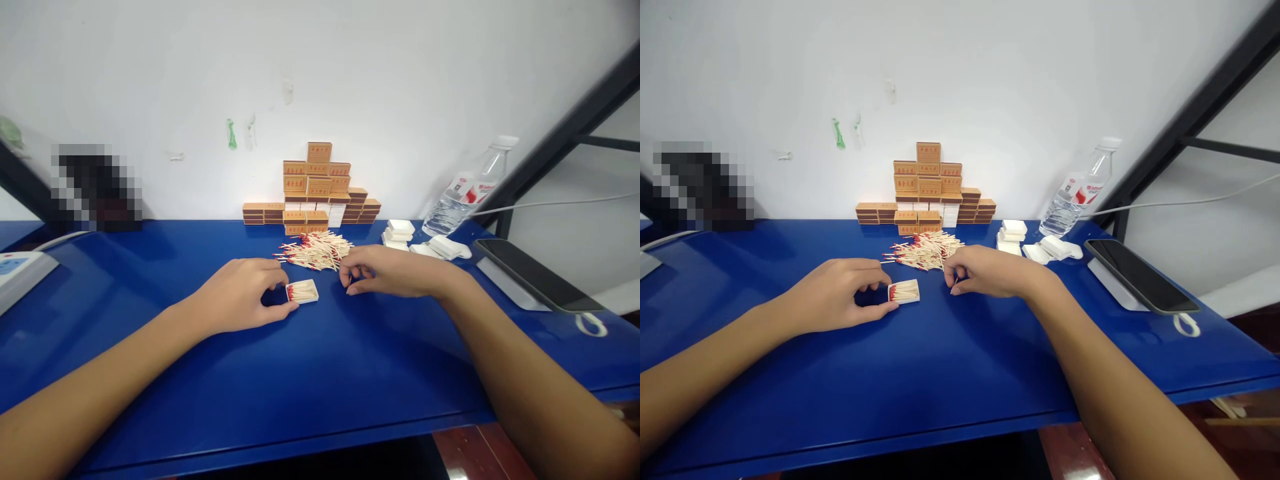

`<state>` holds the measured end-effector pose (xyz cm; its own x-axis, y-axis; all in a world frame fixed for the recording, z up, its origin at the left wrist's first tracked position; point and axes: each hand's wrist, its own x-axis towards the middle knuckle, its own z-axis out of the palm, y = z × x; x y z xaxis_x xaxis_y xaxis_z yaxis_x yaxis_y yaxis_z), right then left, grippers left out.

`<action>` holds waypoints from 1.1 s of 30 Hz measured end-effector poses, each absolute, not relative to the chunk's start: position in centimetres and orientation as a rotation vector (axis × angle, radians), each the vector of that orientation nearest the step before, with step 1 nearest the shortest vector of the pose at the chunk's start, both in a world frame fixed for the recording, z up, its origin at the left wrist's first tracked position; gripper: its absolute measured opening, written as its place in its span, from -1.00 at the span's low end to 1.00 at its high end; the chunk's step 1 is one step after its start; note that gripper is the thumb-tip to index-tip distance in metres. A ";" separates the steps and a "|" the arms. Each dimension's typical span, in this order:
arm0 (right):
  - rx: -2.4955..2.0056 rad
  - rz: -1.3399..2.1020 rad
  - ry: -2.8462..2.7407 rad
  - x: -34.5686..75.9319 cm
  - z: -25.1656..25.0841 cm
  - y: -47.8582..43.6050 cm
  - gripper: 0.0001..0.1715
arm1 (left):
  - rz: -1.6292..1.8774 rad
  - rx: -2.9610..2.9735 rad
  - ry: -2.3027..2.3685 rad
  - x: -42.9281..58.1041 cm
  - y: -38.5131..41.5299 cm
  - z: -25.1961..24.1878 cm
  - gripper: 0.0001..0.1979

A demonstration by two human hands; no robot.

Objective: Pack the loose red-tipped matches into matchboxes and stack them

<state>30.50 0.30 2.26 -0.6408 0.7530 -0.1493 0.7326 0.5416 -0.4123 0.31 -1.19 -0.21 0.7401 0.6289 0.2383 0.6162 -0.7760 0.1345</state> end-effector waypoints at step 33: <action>-1.429 0.080 -2.202 29.8 2.4 0.9 -0.84 | 0.586 2.813 1.122 0.5 -1.5 -0.5 -0.73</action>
<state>29.78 0.87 2.39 -0.3165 0.8681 0.3825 0.8381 0.4448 -0.3160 0.52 -1.50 -0.46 0.6633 0.6740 0.3252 0.6523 -0.7337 0.1901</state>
